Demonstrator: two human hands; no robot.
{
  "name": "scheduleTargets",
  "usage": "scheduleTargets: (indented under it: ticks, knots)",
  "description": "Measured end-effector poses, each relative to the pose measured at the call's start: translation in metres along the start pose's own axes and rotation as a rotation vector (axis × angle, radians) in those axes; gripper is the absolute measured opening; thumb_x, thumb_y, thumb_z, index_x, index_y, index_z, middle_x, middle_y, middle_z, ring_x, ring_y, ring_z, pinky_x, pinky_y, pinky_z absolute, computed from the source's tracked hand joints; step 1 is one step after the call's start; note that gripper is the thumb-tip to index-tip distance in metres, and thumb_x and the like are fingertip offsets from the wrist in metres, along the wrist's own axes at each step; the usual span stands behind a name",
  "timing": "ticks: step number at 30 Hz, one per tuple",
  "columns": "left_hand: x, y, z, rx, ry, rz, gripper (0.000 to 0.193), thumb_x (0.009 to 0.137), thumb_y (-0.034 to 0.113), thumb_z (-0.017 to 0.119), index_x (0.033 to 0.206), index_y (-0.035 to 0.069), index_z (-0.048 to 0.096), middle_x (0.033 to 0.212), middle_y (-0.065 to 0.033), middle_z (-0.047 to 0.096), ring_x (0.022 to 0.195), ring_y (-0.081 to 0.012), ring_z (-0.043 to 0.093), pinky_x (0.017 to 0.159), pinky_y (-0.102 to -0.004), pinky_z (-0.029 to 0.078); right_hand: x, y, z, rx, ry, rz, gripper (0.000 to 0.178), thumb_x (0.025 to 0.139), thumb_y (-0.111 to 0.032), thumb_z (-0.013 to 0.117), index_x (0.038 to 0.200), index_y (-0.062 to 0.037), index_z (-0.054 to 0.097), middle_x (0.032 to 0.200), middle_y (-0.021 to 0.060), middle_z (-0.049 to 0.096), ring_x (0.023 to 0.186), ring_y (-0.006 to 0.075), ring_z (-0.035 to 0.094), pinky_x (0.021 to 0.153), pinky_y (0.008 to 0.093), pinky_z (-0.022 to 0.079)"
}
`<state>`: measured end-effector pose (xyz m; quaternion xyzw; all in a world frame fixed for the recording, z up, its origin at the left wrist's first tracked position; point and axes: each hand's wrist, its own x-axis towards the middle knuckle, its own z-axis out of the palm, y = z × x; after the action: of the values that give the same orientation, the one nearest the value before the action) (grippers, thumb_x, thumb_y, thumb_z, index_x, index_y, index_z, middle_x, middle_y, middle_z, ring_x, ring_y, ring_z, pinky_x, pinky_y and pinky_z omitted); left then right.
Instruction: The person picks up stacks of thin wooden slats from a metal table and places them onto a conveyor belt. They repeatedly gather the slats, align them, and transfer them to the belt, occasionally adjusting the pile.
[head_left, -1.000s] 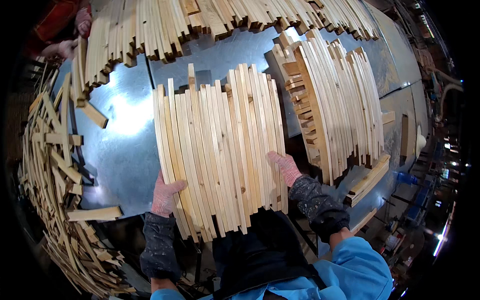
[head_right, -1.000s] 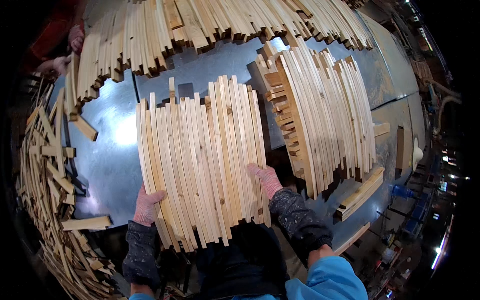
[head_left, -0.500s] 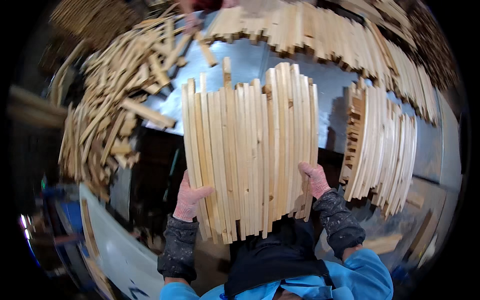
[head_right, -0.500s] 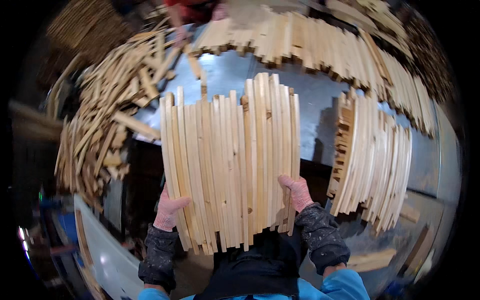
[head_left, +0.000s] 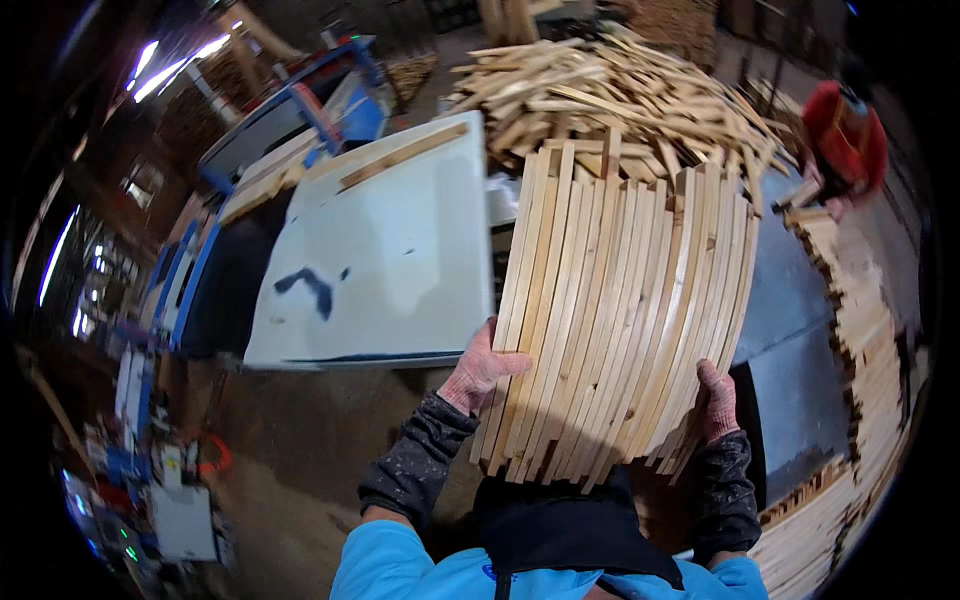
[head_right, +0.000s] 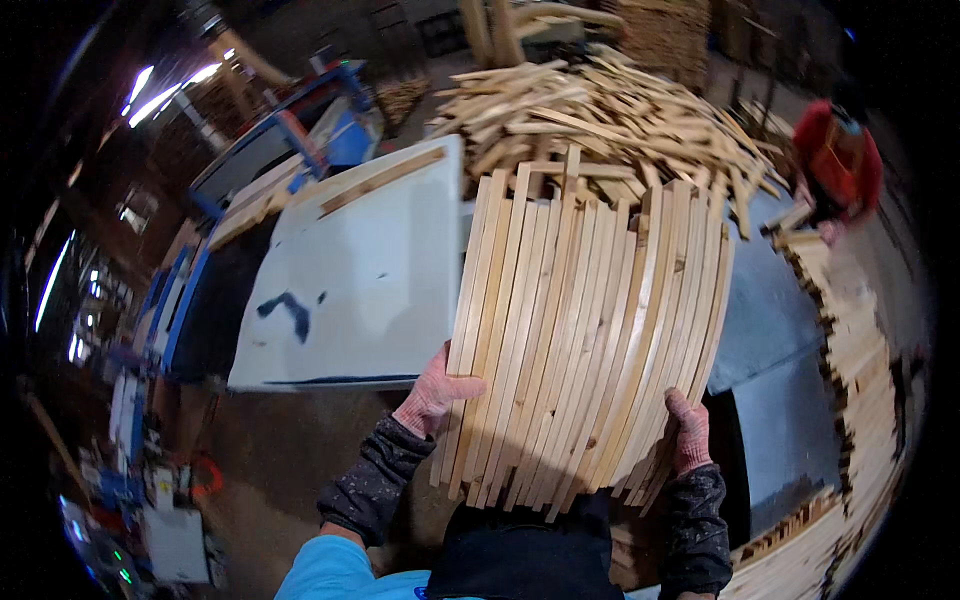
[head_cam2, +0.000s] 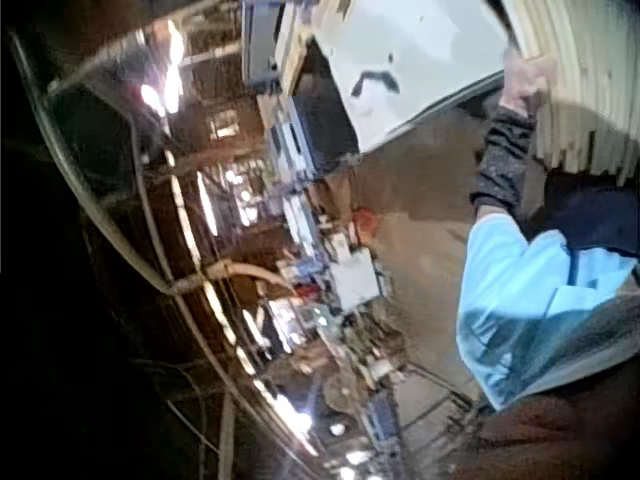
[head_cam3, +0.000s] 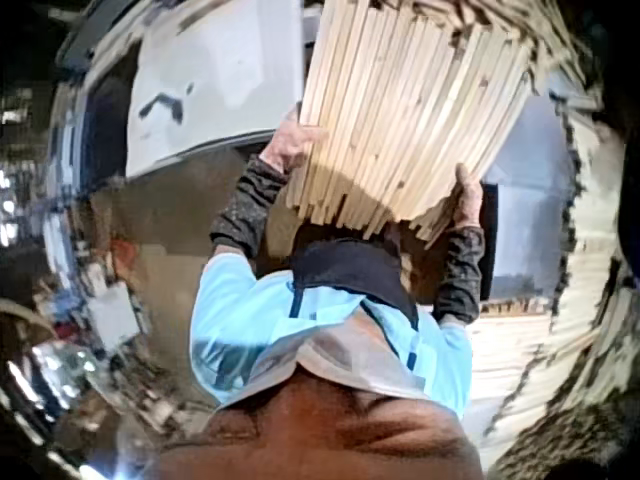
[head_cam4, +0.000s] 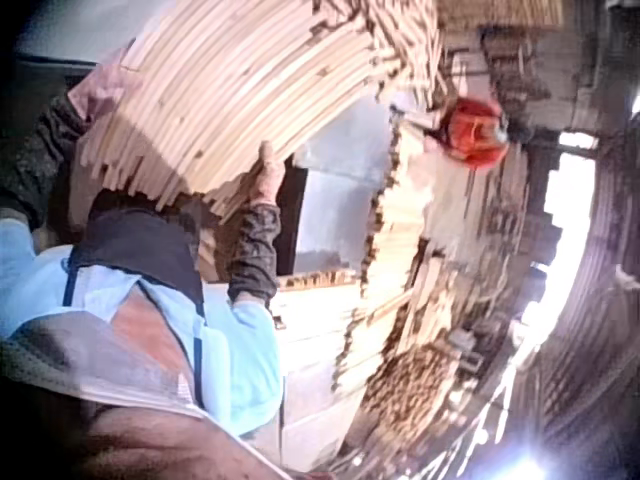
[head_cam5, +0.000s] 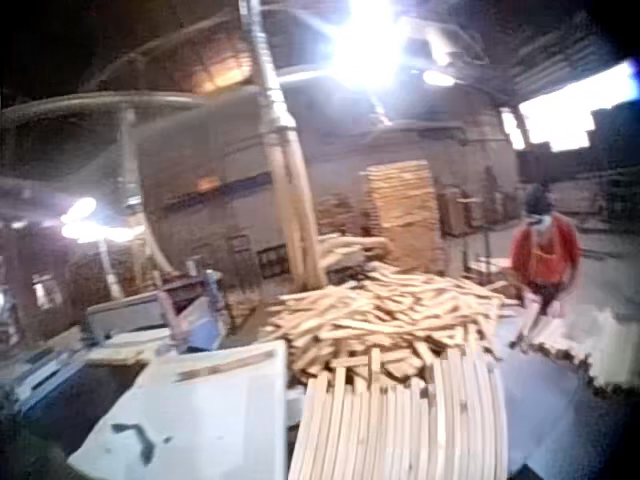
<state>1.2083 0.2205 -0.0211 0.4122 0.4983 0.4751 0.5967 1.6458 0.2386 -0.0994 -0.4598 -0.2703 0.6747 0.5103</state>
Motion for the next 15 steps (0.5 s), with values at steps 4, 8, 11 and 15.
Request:
scheduleTargets:
  ticks: [4,8,11,15]
  knots:
    - [-0.070,-0.016,-0.125,-0.208,0.109,0.029,0.080,0.084,0.004,0.082,0.156,0.008,0.047,0.138,-0.0104,0.063,0.125,-0.0258,0.064,0.108,-0.0405,0.056,0.000,0.022,0.141,-0.117,-0.148,0.044,0.055,0.095,-0.028,0.079,0.139,0.0020,0.063,0.122,0.0122,0.074,0.111,0.0275,0.072,0.099,0.0426,0.057]
    - [-0.153,0.001,-0.218,-0.235,0.310,-0.056,0.072,0.090,0.007,0.076,0.156,0.008,0.048,0.136,-0.0112,0.065,0.123,-0.0261,0.066,0.107,-0.0415,0.057,-0.013,0.061,0.252,-0.267,-0.289,0.173,0.052,0.094,-0.025,0.080,0.135,0.0027,0.066,0.124,0.0133,0.074,0.108,0.0259,0.073,0.098,0.0418,0.058]
    - [-0.193,0.006,-0.306,-0.370,0.278,-0.035,0.068,0.092,0.010,0.075,0.156,0.008,0.049,0.135,-0.0115,0.066,0.123,-0.0263,0.067,0.108,-0.0414,0.057,-0.005,0.107,0.338,-0.377,-0.369,0.209,0.052,0.092,-0.025,0.081,0.133,0.0039,0.067,0.123,0.0136,0.075,0.103,0.0259,0.074,0.096,0.0414,0.060]
    - [-0.235,0.016,-0.394,-0.333,0.402,-0.151,0.063,0.095,0.013,0.075,0.149,-0.003,0.050,0.133,-0.0172,0.067,0.117,-0.0284,0.070,0.105,-0.0440,0.059,-0.016,0.150,0.451,-0.537,-0.366,0.280,0.042,0.091,-0.015,0.078,0.128,0.0005,0.066,0.105,0.0132,0.074,0.090,0.0263,0.074,0.077,0.0447,0.063]
